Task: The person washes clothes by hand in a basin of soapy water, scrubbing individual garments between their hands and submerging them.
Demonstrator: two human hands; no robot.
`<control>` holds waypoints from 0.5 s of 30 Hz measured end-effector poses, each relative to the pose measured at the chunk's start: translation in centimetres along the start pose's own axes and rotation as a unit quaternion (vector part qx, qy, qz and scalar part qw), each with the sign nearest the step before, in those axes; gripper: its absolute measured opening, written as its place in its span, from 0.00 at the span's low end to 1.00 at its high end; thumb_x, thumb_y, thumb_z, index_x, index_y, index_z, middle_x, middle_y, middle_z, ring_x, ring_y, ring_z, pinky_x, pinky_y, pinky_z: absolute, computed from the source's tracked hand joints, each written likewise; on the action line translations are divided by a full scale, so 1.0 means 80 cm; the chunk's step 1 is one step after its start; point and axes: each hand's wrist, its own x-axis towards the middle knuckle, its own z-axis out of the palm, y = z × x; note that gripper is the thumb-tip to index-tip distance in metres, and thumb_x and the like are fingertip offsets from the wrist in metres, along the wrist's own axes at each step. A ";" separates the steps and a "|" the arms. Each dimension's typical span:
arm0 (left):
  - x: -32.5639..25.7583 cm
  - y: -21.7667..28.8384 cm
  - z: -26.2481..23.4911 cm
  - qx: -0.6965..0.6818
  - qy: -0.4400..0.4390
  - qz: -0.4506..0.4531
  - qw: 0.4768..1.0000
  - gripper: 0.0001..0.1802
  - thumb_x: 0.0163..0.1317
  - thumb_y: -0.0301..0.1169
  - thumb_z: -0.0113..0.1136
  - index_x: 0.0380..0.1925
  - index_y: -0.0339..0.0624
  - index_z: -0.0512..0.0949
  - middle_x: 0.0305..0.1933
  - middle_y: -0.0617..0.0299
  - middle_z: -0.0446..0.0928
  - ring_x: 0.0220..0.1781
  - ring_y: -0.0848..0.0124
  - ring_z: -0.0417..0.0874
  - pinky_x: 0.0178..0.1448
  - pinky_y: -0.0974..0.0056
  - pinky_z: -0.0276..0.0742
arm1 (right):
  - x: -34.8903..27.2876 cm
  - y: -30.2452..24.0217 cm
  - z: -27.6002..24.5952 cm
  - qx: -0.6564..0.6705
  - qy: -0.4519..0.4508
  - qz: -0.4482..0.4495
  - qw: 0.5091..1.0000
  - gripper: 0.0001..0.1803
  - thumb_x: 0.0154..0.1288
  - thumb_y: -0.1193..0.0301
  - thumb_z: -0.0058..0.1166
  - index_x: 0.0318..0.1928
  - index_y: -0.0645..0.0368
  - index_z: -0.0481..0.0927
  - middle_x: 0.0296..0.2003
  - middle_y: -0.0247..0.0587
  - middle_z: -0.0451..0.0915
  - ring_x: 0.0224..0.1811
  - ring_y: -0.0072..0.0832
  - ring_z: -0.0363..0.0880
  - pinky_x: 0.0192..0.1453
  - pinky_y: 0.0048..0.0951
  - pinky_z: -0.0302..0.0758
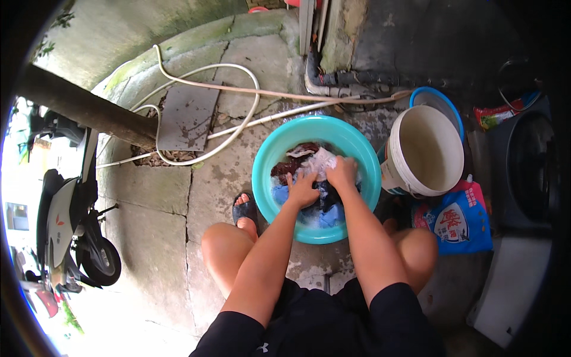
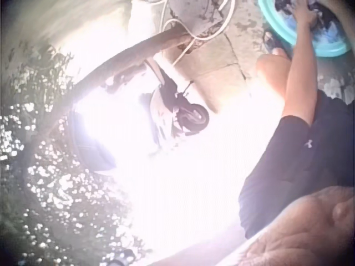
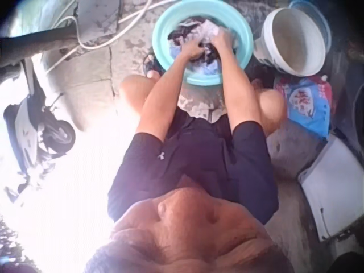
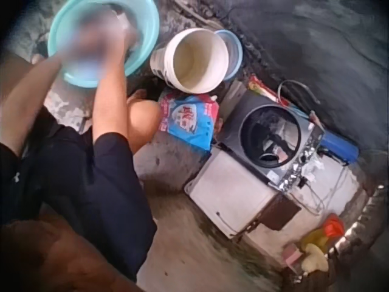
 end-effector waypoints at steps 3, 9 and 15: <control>0.016 -0.021 0.027 -0.346 0.065 -0.009 0.936 0.33 0.68 0.51 0.47 0.68 0.45 0.66 0.67 0.51 0.71 0.73 0.59 0.66 0.76 0.35 0.26 | -0.028 -0.017 -0.006 0.018 0.076 -0.023 0.997 0.17 0.53 0.62 0.65 0.37 0.61 0.80 0.41 0.58 0.76 0.48 0.54 0.76 0.53 0.50 0.73; -0.009 0.070 -0.072 -0.878 -0.012 -0.070 0.472 0.28 0.67 0.58 0.52 0.48 0.45 0.76 0.43 0.57 0.80 0.44 0.62 0.82 0.51 0.57 0.78 | -0.087 -0.065 -0.089 0.191 0.122 -0.226 0.947 0.11 0.57 0.71 0.61 0.27 0.62 0.72 0.33 0.52 0.73 0.40 0.51 0.71 0.46 0.48 0.69; -0.058 0.043 -0.083 -0.918 -0.082 0.061 0.383 0.19 0.63 0.50 0.54 0.26 0.45 0.76 0.29 0.58 0.78 0.31 0.64 0.79 0.38 0.59 0.76 | -0.137 -0.121 -0.079 0.251 0.161 -0.240 0.924 0.16 0.63 0.64 0.59 0.41 0.65 0.75 0.42 0.56 0.73 0.45 0.48 0.71 0.53 0.44 0.70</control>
